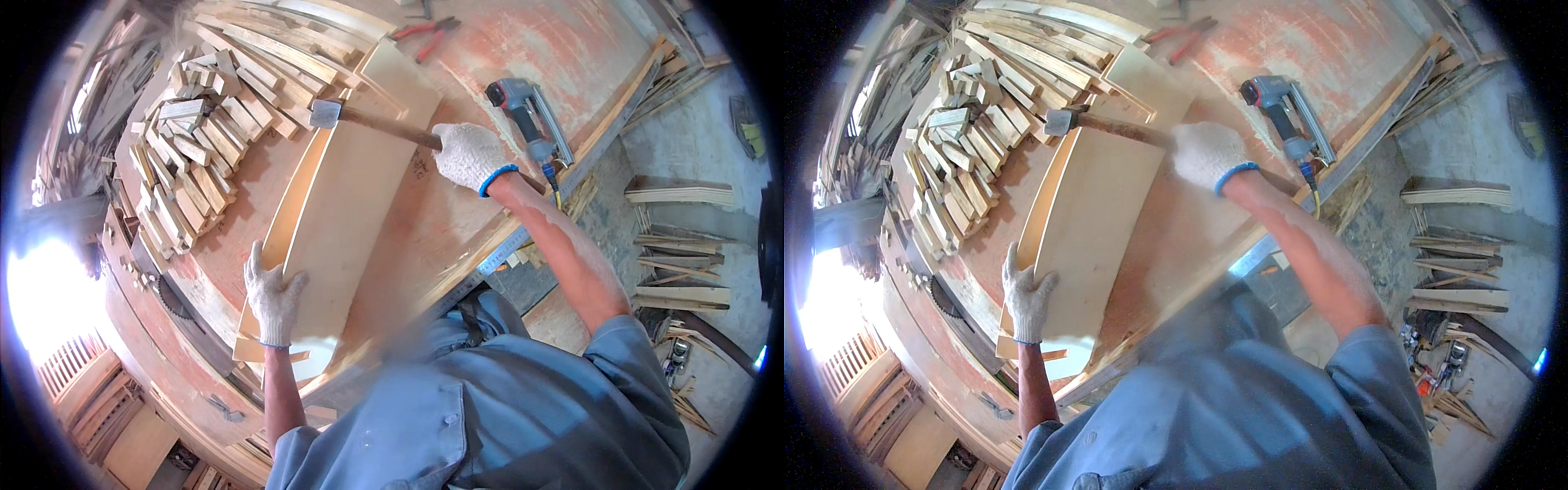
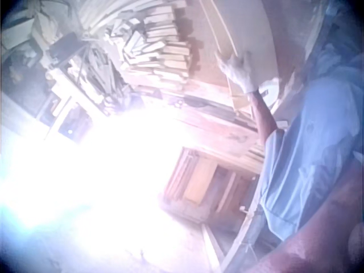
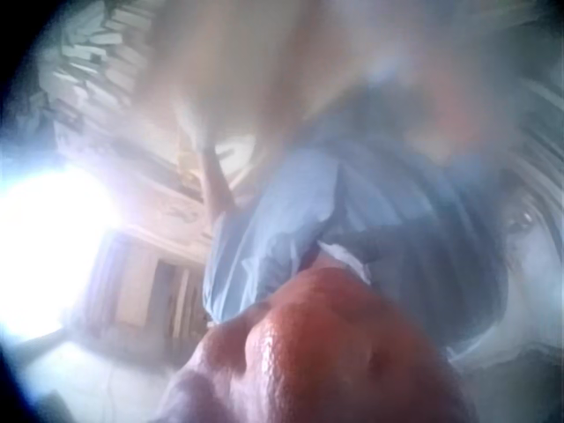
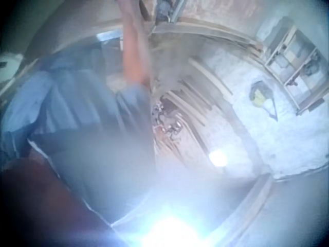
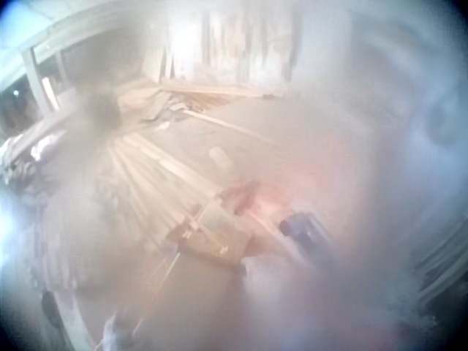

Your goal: The person assembles a wooden panel by inserting small wooden strips into pre-cut slots. They use a hammer to tap the strips into place and a nail gun to secure them. The person also uses pliers to remove a nail from the panel.

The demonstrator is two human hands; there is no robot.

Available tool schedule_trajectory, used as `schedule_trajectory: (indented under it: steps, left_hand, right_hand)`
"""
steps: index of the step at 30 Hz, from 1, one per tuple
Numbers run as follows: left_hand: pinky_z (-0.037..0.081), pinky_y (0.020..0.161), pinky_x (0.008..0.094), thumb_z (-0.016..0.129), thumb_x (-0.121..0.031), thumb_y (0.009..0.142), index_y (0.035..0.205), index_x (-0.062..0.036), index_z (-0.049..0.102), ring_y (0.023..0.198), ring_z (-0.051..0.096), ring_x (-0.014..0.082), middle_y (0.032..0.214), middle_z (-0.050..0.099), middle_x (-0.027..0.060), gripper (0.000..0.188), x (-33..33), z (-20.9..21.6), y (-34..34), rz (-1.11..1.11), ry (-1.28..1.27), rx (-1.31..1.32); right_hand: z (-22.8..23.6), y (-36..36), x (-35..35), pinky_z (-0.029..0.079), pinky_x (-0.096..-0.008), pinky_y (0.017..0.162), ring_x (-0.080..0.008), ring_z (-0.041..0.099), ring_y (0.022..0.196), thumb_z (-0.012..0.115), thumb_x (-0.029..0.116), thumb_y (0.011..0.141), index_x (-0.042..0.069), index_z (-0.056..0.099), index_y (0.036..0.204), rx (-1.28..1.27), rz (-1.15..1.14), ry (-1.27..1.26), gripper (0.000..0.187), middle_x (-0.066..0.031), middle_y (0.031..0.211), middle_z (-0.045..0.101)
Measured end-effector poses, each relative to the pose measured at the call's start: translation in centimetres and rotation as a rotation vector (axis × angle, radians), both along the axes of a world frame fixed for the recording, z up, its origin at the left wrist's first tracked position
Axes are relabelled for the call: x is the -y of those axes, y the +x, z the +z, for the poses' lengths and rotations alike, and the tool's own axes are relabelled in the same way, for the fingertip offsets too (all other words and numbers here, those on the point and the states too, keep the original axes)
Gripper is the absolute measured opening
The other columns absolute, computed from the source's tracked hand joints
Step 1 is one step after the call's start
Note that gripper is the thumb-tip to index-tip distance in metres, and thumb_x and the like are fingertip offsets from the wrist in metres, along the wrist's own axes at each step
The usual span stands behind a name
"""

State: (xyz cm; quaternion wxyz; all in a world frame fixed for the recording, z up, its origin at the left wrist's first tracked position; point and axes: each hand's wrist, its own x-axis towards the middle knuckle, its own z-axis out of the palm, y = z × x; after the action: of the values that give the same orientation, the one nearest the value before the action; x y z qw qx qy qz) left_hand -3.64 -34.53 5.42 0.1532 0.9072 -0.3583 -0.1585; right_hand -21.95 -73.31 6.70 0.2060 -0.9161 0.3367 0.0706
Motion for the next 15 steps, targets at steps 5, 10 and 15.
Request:
schedule_trajectory:
  steps: [5,10,15]
  left_hand:
    - [0.023,0.129,0.0526,0.081,-0.029,0.08,0.118,-0.0134,0.081,0.153,0.034,0.0438,0.167,0.036,0.0261,0.042,0.5,-0.3,0.7,-0.016,-0.042,-0.033]
    - [0.033,0.123,0.0472,0.081,-0.026,0.08,0.116,-0.0082,0.08,0.147,0.042,0.0403,0.163,0.042,0.0246,0.04,-0.7,-2.9,1.7,0.046,-0.097,-0.176]
    - [0.056,0.079,0.0288,0.083,-0.021,0.088,0.121,0.0038,0.074,0.092,0.067,0.0108,0.141,0.063,0.0062,0.042,-0.6,-8.2,4.2,-0.081,-0.132,-0.219]
  right_hand:
    - [-2.3,0.9,0.5,0.056,-0.0568,0.084,-0.0438,0.072,0.095,0.063,0.025,0.093,0.011,0.074,0.104,-0.011,-0.012,-0.022,0.021,-0.0211,0.092,0.075]
    - [-3.3,2.4,-0.2,0.056,-0.0569,0.085,-0.0443,0.072,0.096,0.063,0.026,0.093,0.008,0.075,0.105,0.015,-0.002,-0.001,0.025,-0.024,0.096,0.074]
    - [-13.0,1.8,-5.0,0.055,-0.0575,0.093,-0.0511,0.068,0.104,0.063,0.032,0.093,-0.003,0.073,0.109,0.075,-0.241,0.2,0.04,-0.0343,0.106,0.07]
